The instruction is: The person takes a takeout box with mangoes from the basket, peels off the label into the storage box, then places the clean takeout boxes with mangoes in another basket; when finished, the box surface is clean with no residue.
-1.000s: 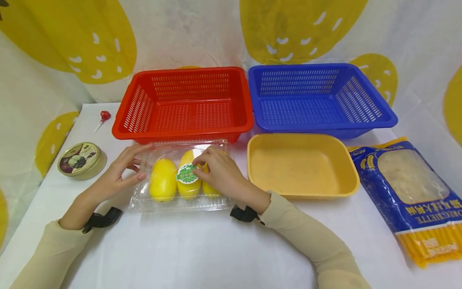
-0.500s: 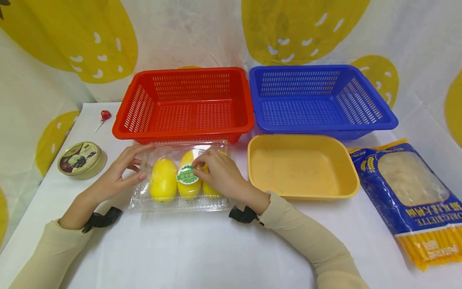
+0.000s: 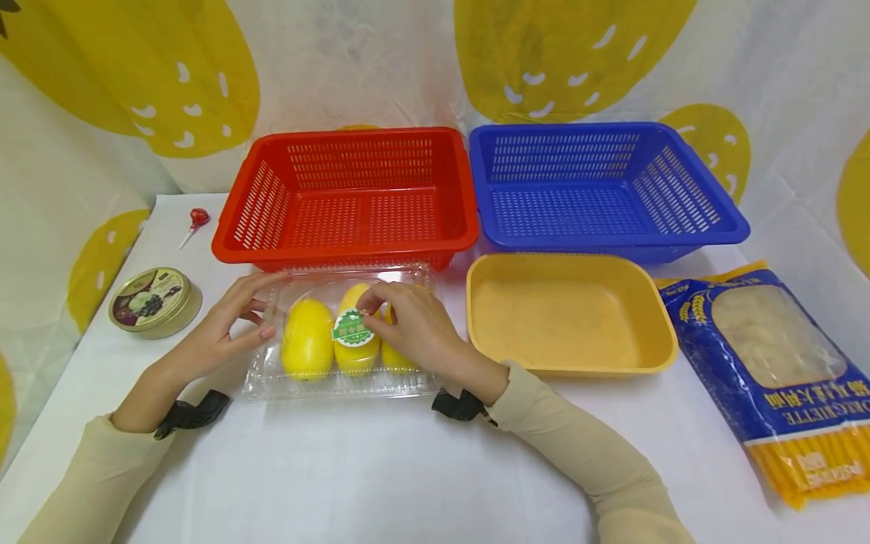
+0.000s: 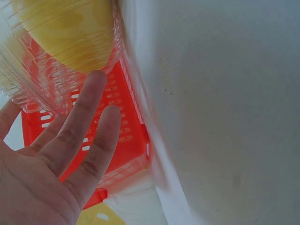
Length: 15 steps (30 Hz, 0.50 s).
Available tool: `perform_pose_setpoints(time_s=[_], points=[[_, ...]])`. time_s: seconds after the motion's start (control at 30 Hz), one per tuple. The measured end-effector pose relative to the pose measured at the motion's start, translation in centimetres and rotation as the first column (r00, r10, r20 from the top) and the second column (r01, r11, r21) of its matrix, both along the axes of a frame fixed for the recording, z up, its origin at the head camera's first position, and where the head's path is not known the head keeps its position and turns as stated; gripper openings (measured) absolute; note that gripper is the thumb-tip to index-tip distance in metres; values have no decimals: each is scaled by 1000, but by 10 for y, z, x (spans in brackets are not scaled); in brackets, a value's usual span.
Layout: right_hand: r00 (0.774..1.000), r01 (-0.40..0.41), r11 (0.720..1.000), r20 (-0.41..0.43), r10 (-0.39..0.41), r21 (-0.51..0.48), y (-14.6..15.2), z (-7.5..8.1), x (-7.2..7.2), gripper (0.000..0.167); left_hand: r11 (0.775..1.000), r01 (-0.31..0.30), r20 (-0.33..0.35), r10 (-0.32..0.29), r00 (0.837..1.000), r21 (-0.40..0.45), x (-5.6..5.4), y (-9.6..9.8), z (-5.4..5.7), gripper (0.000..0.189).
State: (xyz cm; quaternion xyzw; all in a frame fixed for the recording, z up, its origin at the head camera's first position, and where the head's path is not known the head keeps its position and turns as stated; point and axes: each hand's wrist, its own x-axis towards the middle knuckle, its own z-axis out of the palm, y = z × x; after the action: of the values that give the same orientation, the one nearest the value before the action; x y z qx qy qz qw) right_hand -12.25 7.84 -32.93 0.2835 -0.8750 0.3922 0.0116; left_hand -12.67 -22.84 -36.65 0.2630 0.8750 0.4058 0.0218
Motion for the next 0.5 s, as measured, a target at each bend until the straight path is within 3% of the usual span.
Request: perform_pose_setpoints(time_s=[0.13, 0.5], points=[[1000, 15, 1000, 3, -14, -19, 0, 0, 1, 19, 1000, -4, 5, 4, 1000, 2, 1, 0, 0, 76], [999, 3, 999, 33, -2, -45, 2, 2, 1, 7, 1000, -5, 28, 5, 1000, -5, 1, 2, 3, 75]])
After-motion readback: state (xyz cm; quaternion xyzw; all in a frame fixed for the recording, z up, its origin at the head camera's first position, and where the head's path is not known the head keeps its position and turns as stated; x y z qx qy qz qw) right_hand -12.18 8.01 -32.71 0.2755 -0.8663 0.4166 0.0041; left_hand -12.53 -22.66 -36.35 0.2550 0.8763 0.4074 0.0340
